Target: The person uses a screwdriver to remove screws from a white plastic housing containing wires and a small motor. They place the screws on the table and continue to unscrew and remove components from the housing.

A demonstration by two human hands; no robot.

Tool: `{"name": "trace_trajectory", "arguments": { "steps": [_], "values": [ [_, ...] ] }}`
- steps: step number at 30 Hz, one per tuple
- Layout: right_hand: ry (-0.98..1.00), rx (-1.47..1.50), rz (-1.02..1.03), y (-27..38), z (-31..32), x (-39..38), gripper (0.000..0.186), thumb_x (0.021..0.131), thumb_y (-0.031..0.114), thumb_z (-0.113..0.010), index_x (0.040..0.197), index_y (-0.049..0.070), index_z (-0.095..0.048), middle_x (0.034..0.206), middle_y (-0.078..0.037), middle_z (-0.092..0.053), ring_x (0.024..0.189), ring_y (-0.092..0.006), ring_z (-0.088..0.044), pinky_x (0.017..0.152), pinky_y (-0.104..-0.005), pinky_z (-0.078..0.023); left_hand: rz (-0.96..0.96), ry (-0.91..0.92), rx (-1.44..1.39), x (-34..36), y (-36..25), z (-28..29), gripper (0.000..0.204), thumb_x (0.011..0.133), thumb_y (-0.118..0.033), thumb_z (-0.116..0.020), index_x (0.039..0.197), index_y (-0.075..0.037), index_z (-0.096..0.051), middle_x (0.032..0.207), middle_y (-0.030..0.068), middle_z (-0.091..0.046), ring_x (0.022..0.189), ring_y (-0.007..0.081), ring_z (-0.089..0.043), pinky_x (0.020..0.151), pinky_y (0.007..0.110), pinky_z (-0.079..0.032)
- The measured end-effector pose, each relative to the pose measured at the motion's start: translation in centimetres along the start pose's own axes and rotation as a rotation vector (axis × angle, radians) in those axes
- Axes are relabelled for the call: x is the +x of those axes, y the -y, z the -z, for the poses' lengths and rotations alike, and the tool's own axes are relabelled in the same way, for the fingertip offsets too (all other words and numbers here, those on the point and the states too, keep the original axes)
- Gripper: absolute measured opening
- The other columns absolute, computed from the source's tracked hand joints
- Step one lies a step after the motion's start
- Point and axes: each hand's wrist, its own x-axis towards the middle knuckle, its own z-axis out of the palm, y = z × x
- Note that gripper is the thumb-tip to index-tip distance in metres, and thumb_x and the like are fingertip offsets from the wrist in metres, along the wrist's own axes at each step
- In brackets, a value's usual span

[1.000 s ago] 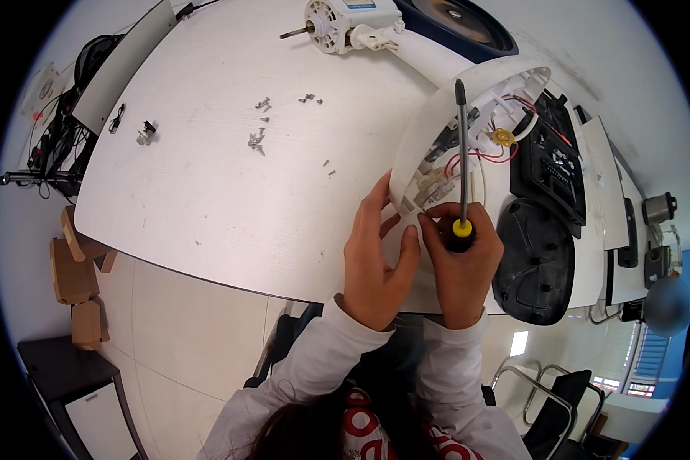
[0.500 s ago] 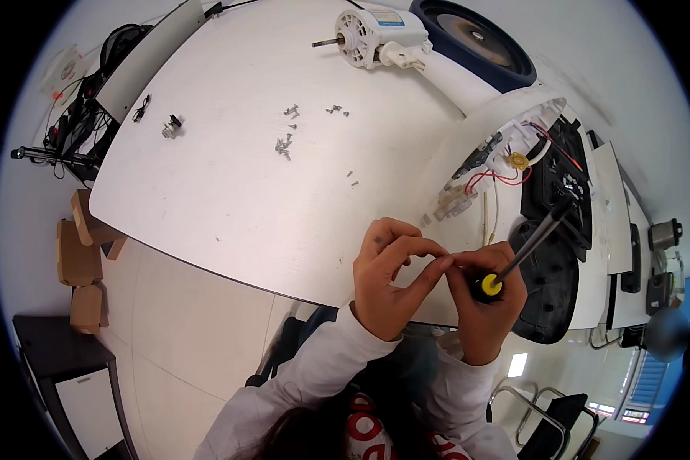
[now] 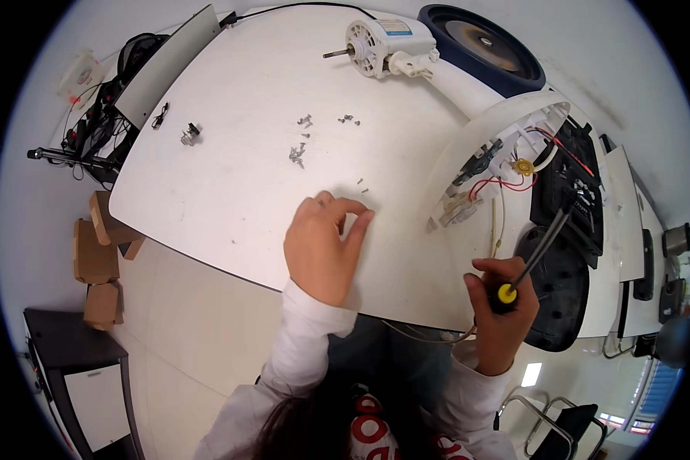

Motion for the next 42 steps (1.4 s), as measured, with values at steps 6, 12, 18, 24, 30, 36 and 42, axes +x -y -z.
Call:
{"name": "trace_trajectory", "arguments": {
  "steps": [6, 12, 18, 24, 30, 36, 42],
  "values": [
    [0.016, 0.014, -0.041, -1.4, 1.5, -0.6, 0.018, 0.069, -0.004, -0.073, 0.085, 0.001, -0.066, 0.071, -0.003, -0.050, 0.061, -0.0109, -0.049, 0.057, -0.0234, -0.037, -0.084, -0.019, 0.194, 1.0, 0.5, -1.6, 0.008, 0.076, -0.015, -0.072, 0.077, -0.008, -0.067, 0.064, 0.0037, -0.047, 0.063, 0.0187, -0.047, 0.055, 0.033, -0.040],
    [0.084, 0.006, -0.031, -2.6, 3.1, -1.2, 0.017, 0.070, -0.002, -0.073, 0.085, 0.001, -0.066, 0.072, -0.004, -0.051, 0.061, -0.0103, -0.050, 0.056, -0.0233, -0.037, -0.146, -0.027, 0.283, 1.1, 0.9, -2.8, 0.006, 0.077, -0.015, -0.069, 0.079, -0.010, -0.066, 0.073, 0.0014, -0.052, 0.072, 0.0202, -0.051, 0.054, 0.034, -0.044],
    [0.173, 0.128, -0.104, -3.2, 4.7, -2.0, 0.036, 0.076, -0.002, -0.065, 0.111, -0.002, -0.059, 0.076, -0.007, -0.054, 0.063, -0.0113, -0.050, 0.057, -0.0241, -0.040, -0.148, -0.015, 0.336, 0.9, 0.9, -3.3, 0.005, 0.077, -0.014, -0.069, 0.079, -0.010, -0.066, 0.077, 0.0011, -0.056, 0.076, 0.0206, -0.054, 0.057, 0.035, -0.047],
    [0.461, 0.161, -0.050, -3.9, 6.4, -2.9, 0.067, 0.075, -0.009, -0.051, 0.139, -0.006, -0.032, 0.087, -0.015, -0.058, 0.076, -0.0202, -0.057, 0.075, -0.0298, -0.046, -0.155, -0.008, 0.415, 1.2, 0.7, -3.5, 0.006, 0.079, -0.013, -0.066, 0.081, -0.009, -0.062, 0.077, 0.0022, -0.055, 0.077, 0.0221, -0.054, 0.058, 0.036, -0.047],
    [0.263, 0.139, -0.118, -2.8, 6.0, -3.7, 0.049, 0.082, -0.005, -0.051, 0.130, -0.003, -0.038, 0.103, -0.020, -0.064, 0.078, -0.0207, -0.059, 0.082, -0.0298, -0.046, -0.153, -0.012, 0.427, 1.4, 0.7, -3.4, 0.006, 0.080, -0.013, -0.065, 0.084, -0.009, -0.062, 0.076, 0.0020, -0.056, 0.076, 0.0213, -0.055, 0.062, 0.035, -0.046],
    [-0.143, 0.703, -0.205, -3.2, 6.9, -4.5, 0.030, 0.093, 0.016, -0.051, 0.119, 0.002, -0.044, 0.108, -0.018, -0.063, 0.066, -0.0115, -0.056, 0.068, -0.0233, -0.046, -0.137, -0.063, 0.082, 1.1, 0.4, -3.1, 0.021, 0.080, -0.006, -0.061, 0.101, -0.009, -0.060, 0.090, 0.0062, -0.058, 0.085, 0.0213, -0.057, 0.069, 0.033, -0.048],
    [-0.205, 1.627, -0.614, -5.3, 9.5, -6.0, 0.047, 0.095, 0.033, -0.044, 0.129, 0.001, -0.041, 0.108, -0.017, -0.058, 0.055, -0.0107, -0.049, 0.062, -0.0272, -0.047, -0.247, 0.037, -0.419, 2.3, -0.4, -1.5, 0.049, 0.072, 0.001, -0.056, 0.121, -0.007, -0.053, 0.114, 0.0082, -0.055, 0.104, 0.0200, -0.057, 0.088, 0.036, -0.044]
  ]
}}
